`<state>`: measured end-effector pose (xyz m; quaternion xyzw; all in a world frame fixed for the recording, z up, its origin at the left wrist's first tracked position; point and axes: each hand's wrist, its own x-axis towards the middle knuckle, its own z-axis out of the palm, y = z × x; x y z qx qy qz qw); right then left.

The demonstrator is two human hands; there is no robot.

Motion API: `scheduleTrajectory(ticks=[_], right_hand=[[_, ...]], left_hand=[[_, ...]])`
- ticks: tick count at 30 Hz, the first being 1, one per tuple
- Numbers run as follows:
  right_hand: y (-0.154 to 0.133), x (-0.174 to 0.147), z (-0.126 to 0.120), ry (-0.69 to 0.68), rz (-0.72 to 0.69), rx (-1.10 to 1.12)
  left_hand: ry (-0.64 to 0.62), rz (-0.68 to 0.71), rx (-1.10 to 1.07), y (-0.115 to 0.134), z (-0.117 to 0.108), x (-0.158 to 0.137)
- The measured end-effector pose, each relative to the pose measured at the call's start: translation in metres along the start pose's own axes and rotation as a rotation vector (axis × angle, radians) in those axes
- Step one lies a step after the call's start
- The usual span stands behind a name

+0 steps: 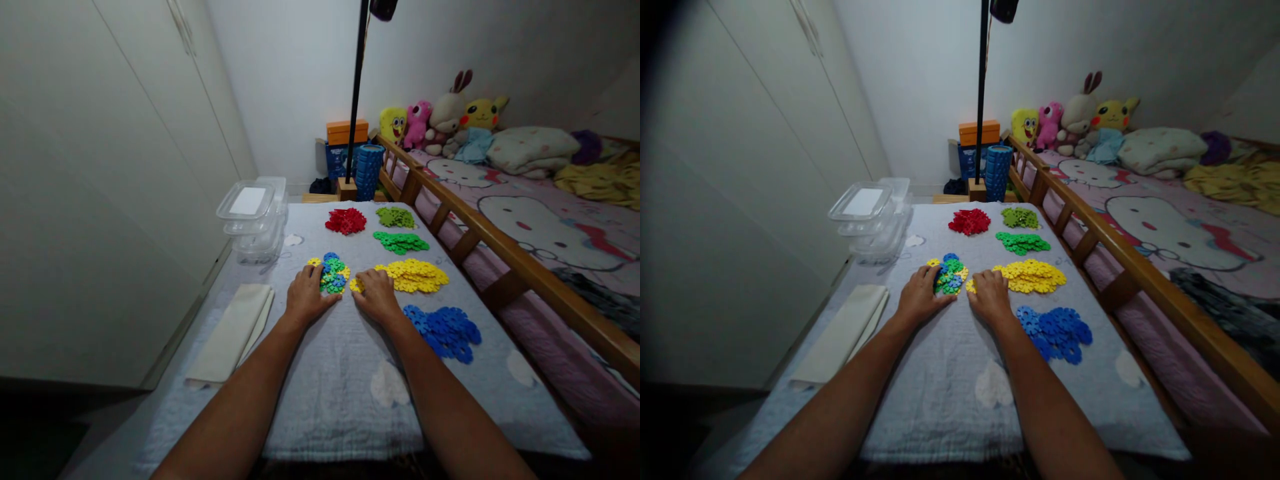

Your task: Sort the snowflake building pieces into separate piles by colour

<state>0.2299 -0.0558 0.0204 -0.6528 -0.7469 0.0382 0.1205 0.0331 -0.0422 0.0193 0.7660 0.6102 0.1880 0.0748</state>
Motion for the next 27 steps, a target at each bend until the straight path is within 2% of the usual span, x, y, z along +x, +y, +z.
scheduleTrajectory(ticks=[20, 24, 27], right_hand=[[0.0, 0.001, 0.001, -0.008, 0.008, 0.032], [0.005, 0.003, -0.005, 0.038, 0.014, 0.048], [0.023, 0.007, -0.016, 0.136, 0.078, 0.051]], left_hand=[[0.012, -0.012, -0.031, -0.002, 0.001, 0.004], [0.009, 0.001, -0.083, -0.007, 0.002, 0.005], [0.01, 0.005, -0.106, -0.01, 0.002, 0.006]])
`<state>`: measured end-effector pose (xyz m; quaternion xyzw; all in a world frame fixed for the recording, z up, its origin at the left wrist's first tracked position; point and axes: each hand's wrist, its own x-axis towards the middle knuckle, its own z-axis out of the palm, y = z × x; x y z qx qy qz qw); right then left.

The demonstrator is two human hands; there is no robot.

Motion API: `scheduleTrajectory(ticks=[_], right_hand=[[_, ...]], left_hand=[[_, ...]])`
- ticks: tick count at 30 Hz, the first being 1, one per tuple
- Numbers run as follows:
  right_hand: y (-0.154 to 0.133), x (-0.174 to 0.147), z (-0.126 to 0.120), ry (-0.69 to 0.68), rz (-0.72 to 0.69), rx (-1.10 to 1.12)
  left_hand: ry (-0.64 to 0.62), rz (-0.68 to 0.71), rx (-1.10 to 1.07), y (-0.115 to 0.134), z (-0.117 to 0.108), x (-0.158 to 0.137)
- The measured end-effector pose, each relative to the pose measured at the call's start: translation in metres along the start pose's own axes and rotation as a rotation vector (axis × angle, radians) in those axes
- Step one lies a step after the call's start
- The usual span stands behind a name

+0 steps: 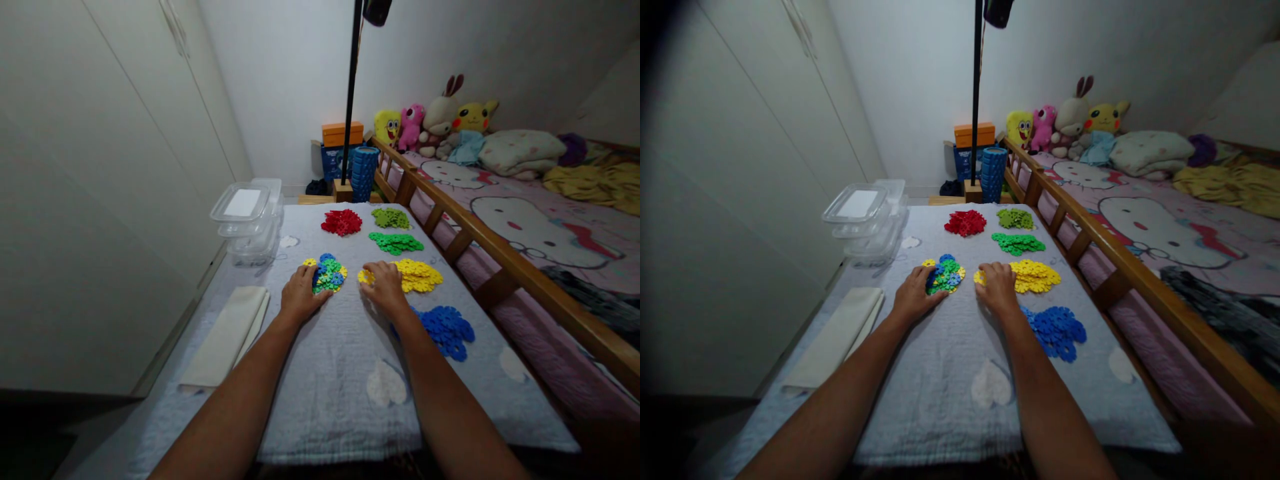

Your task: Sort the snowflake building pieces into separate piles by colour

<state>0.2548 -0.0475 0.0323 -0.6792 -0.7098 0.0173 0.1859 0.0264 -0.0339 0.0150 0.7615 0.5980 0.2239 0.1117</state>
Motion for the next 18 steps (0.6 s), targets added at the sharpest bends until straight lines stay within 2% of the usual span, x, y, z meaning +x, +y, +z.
scheduleTrajectory(ticks=[5, 9, 14, 18], right_hand=[[0.047, 0.007, -0.019, 0.169, 0.196, -0.009], [0.075, 0.005, -0.025, 0.223, 0.326, -0.043], [0.09, 0.003, -0.025, 0.226, 0.411, -0.06], [0.094, 0.001, -0.027, 0.232, 0.426, -0.063]], left_hand=[[-0.019, -0.008, -0.001, 0.0, -0.001, 0.0], [-0.025, -0.013, 0.004, 0.001, -0.002, 0.001], [-0.029, -0.019, -0.007, 0.001, -0.003, 0.001], [-0.034, -0.016, -0.004, 0.001, -0.003, 0.001]])
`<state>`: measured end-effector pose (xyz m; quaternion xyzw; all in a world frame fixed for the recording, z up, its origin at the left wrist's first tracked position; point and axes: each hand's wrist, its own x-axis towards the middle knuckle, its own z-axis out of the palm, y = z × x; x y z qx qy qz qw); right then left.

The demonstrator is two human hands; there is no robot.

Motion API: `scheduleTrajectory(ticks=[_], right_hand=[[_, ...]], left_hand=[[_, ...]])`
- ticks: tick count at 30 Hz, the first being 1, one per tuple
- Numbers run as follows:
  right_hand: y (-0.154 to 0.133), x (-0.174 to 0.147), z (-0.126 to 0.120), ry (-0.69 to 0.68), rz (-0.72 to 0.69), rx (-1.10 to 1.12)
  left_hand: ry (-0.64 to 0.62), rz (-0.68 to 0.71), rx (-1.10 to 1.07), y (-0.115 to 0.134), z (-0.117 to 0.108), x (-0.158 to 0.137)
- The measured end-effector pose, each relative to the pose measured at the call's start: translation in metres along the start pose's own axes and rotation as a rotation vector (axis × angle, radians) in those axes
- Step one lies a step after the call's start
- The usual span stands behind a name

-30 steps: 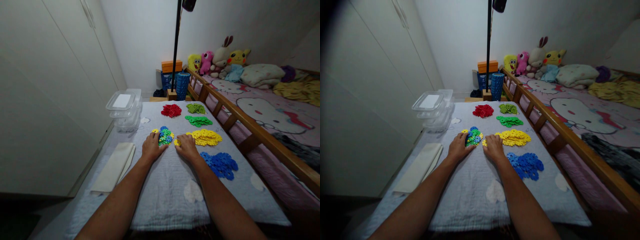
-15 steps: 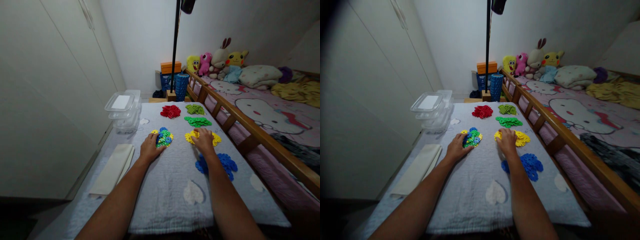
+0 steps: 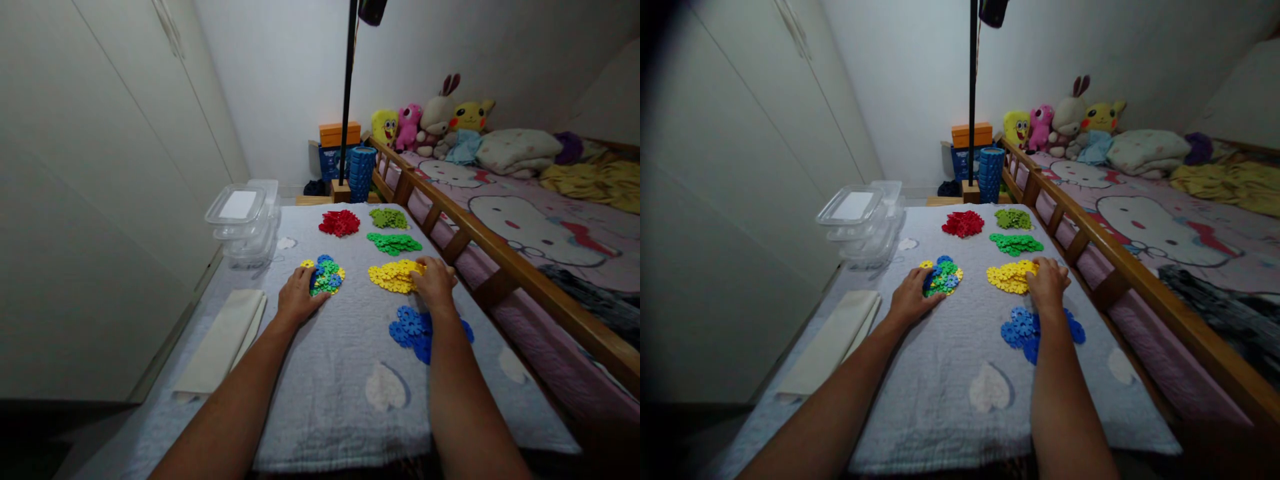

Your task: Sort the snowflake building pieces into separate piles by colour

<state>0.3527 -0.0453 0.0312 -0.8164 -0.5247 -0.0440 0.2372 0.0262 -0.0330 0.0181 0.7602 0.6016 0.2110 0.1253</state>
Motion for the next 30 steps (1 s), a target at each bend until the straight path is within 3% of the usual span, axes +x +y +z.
scheduleTrajectory(ticks=[4, 7, 12, 15, 22, 30], right_hand=[[-0.007, -0.002, -0.004, 0.063, 0.017, 0.016], [-0.028, -0.007, -0.004, 0.093, -0.082, 0.071], [-0.086, -0.039, 0.013, -0.127, -0.485, 0.233], [-0.112, -0.062, 0.029, -0.252, -0.6, 0.261], [-0.12, -0.075, 0.052, -0.338, -0.596, 0.233], [-0.116, -0.07, 0.059, -0.311, -0.566, 0.294]], left_hand=[[0.002, 0.005, 0.008, -0.001, 0.001, 0.0], [0.009, 0.007, 0.007, -0.002, 0.002, 0.0], [0.026, 0.017, 0.0, -0.002, 0.002, -0.001], [0.031, 0.027, -0.011, -0.003, 0.002, -0.001], [0.039, 0.042, -0.011, -0.005, 0.005, -0.001], [0.024, 0.056, 0.004, -0.008, 0.006, 0.0]])
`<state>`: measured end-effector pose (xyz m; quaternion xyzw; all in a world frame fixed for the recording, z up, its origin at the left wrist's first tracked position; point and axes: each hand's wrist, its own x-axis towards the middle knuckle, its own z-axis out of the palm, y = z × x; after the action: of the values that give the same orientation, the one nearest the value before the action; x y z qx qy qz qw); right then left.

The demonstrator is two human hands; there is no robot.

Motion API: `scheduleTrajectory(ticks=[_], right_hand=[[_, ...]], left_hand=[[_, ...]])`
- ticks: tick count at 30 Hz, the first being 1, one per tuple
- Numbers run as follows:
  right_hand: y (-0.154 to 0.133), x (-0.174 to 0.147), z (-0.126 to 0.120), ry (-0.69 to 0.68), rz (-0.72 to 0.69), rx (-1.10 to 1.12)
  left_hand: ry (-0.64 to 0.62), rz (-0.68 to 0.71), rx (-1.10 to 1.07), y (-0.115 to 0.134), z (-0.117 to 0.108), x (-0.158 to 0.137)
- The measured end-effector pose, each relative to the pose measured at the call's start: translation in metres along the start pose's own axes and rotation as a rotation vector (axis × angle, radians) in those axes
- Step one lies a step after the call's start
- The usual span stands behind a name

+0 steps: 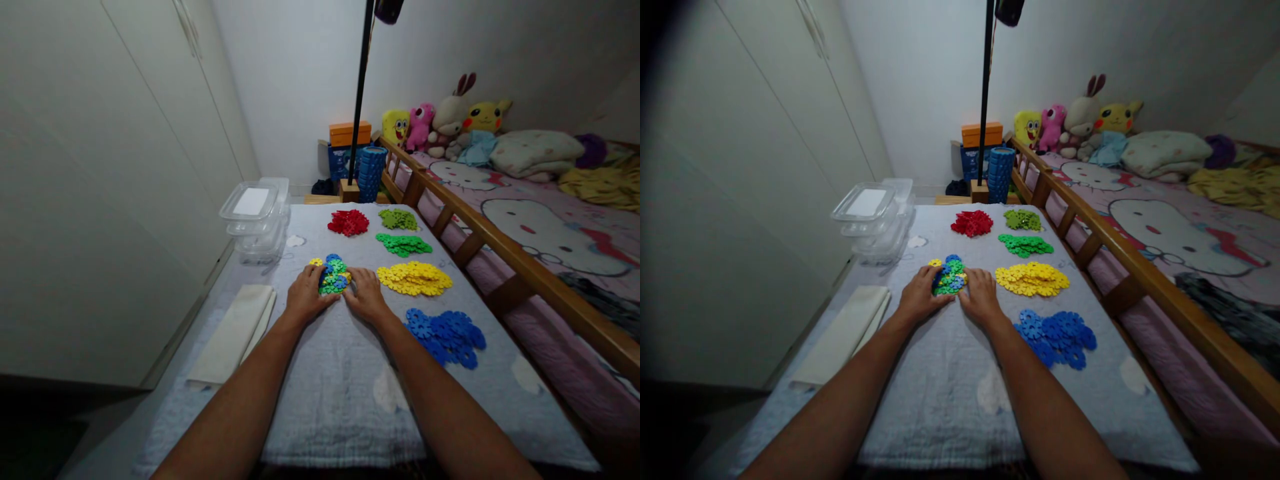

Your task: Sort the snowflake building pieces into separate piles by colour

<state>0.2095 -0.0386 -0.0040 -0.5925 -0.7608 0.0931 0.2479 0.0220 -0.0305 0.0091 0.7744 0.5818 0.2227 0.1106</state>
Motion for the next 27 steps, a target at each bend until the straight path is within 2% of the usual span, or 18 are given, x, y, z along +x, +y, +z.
scheduleTrajectory(ticks=[5, 12, 18, 27], right_hand=[[0.0008, 0.0006, 0.0004, -0.01, -0.023, 0.026], [0.0026, 0.0021, -0.0005, 0.008, 0.048, 0.01], [-0.0014, 0.001, -0.0001, -0.006, -0.01, 0.011], [-0.0054, -0.0002, -0.0064, -0.019, 0.06, -0.078]], left_hand=[[-0.014, -0.009, 0.006, 0.0013, -0.0013, 0.0004], [-0.01, 0.017, 0.005, 0.0011, -0.0022, 0.0], [-0.013, 0.002, -0.004, 0.0004, -0.0026, -0.0002], [-0.008, 0.008, -0.007, -0.0012, -0.0004, 0.0004]])
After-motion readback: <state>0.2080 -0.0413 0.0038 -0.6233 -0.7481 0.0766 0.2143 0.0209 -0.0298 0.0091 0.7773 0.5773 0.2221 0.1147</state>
